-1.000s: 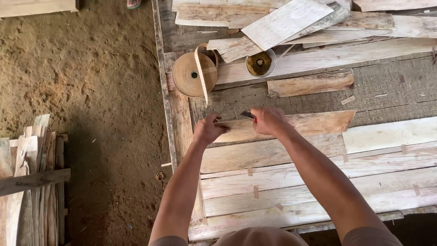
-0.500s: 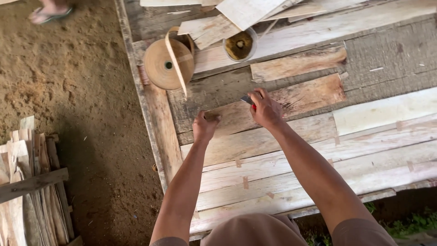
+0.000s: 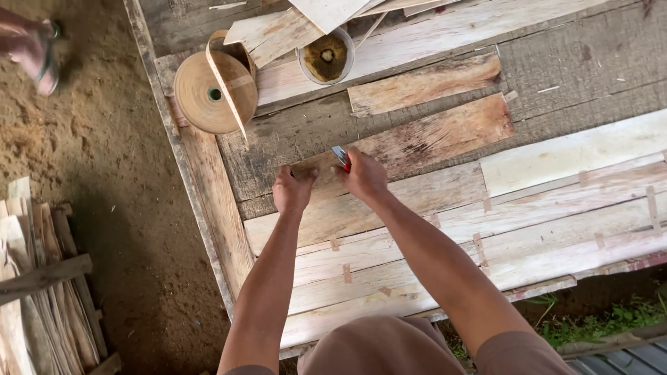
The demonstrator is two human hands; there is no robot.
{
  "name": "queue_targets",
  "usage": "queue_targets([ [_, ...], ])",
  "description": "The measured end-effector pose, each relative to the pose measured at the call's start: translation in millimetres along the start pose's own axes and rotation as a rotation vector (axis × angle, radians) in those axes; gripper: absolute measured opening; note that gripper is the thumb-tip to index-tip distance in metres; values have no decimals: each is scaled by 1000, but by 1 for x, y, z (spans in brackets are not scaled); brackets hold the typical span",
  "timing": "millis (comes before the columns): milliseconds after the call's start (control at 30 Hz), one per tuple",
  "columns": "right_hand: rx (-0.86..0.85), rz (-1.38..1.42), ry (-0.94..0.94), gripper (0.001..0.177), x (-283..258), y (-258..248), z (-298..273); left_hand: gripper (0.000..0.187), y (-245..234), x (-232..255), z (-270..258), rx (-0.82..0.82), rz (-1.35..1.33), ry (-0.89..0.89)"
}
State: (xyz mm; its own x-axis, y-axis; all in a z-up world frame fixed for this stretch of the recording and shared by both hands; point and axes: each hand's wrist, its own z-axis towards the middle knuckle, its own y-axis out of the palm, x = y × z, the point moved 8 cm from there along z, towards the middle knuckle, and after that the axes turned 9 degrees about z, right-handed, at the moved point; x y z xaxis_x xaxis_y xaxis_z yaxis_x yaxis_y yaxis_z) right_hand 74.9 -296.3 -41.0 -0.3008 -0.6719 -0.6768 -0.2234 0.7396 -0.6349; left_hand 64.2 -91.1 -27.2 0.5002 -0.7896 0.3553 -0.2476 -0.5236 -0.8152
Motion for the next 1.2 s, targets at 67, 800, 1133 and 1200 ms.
queue_targets([
  [67, 6, -39, 27, 33, -1, 8, 4, 60, 6, -4, 5, 1, 20, -23],
  [800, -143, -4, 35, 36, 10, 8, 9, 54, 6, -3, -5, 79, -177, -107],
  [1133, 441, 130, -162, 41, 140, -176, 22, 35, 31, -63, 41, 225, -297, -80],
  [1200, 610, 1, -31, 48, 191, -215, 26, 34, 27, -76, 45, 289, -273, -107],
])
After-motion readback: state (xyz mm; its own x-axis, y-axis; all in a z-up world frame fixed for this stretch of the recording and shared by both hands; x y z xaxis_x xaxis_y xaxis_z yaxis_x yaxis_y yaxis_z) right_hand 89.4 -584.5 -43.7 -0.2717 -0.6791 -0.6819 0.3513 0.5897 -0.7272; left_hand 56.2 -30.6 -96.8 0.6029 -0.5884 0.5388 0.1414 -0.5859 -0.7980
